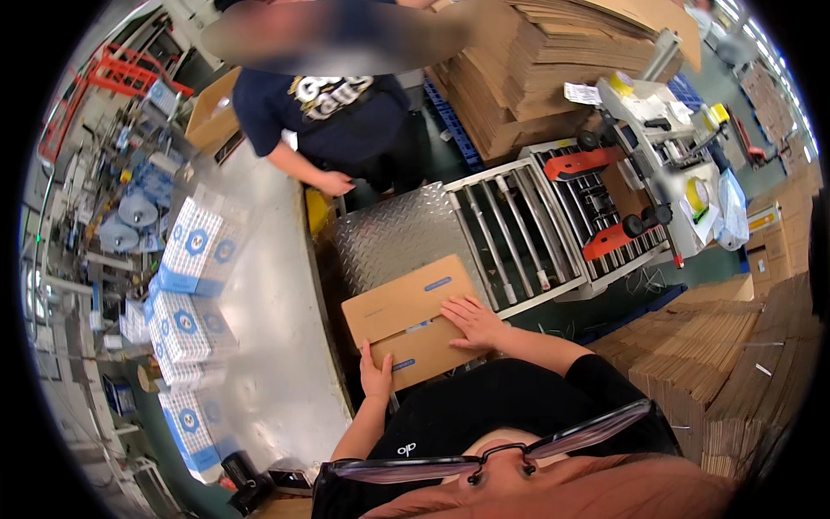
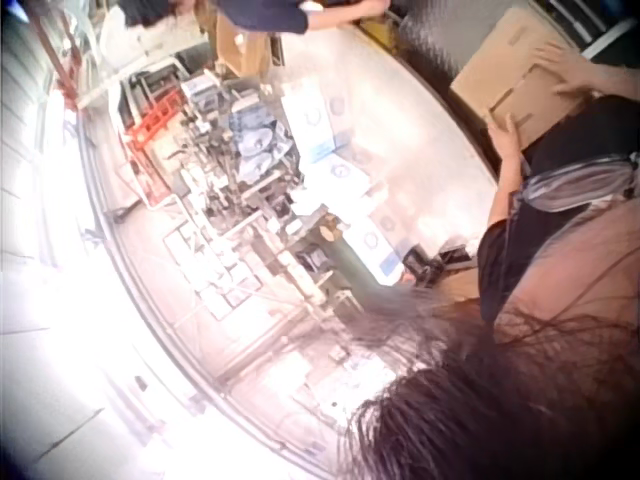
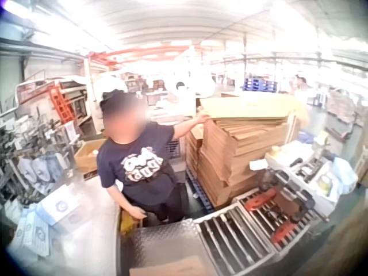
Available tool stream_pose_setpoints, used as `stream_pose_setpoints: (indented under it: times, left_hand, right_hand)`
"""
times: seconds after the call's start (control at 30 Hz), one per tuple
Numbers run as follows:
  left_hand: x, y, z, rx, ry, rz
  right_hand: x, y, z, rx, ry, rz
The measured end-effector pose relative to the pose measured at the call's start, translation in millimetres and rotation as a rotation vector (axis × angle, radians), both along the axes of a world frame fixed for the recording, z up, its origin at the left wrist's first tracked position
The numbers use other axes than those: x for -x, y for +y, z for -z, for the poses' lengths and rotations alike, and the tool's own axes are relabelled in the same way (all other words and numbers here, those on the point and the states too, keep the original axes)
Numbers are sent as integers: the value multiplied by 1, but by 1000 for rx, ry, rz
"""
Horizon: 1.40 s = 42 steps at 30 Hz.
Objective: The person picks up groups of rectangular blue-and-white boxes from a metal table and places them into cardboard boxes, then moves the cardboard boxes onto a conveyor belt. The person also handles cardboard flats and clear plastic components during the process.
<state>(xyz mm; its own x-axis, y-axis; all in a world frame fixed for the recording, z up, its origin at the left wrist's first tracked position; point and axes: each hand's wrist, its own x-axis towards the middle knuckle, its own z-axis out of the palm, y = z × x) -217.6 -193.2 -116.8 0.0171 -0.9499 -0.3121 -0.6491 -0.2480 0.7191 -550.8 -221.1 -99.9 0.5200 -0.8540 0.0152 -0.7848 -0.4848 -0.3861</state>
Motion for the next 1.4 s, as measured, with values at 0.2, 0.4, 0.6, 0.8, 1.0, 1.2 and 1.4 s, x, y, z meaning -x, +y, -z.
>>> stream_pose_setpoints:
  times: [0.2, 0.4, 0.6, 0.8, 1.0, 1.2, 1.4]
  left_hand:
    - [140, -14, 13, 80, -8, 91]
    - [341, -84, 18, 82, 49, 280]
    - [489, -156, 43, 159, 180, 508]
    - [576, -192, 29, 70, 96, 620]
    - [546, -159, 13, 26, 340, 869]
    - [309, -80, 101, -148, -269, 1220]
    - [309, -71, 89, -103, 38, 1039]
  right_hand:
    - [86, -40, -5, -60, 117, 175]
    - [237, -85, 7, 14, 85, 397]
    - [384, -101, 4, 60, 127, 693]
    - [472, -113, 4, 50, 119, 761]
    - [451, -98, 27, 50, 57, 948]
    - [321, 82, -84, 424, -242, 880]
    - [251, 256, -379, 1426, 618, 1150]
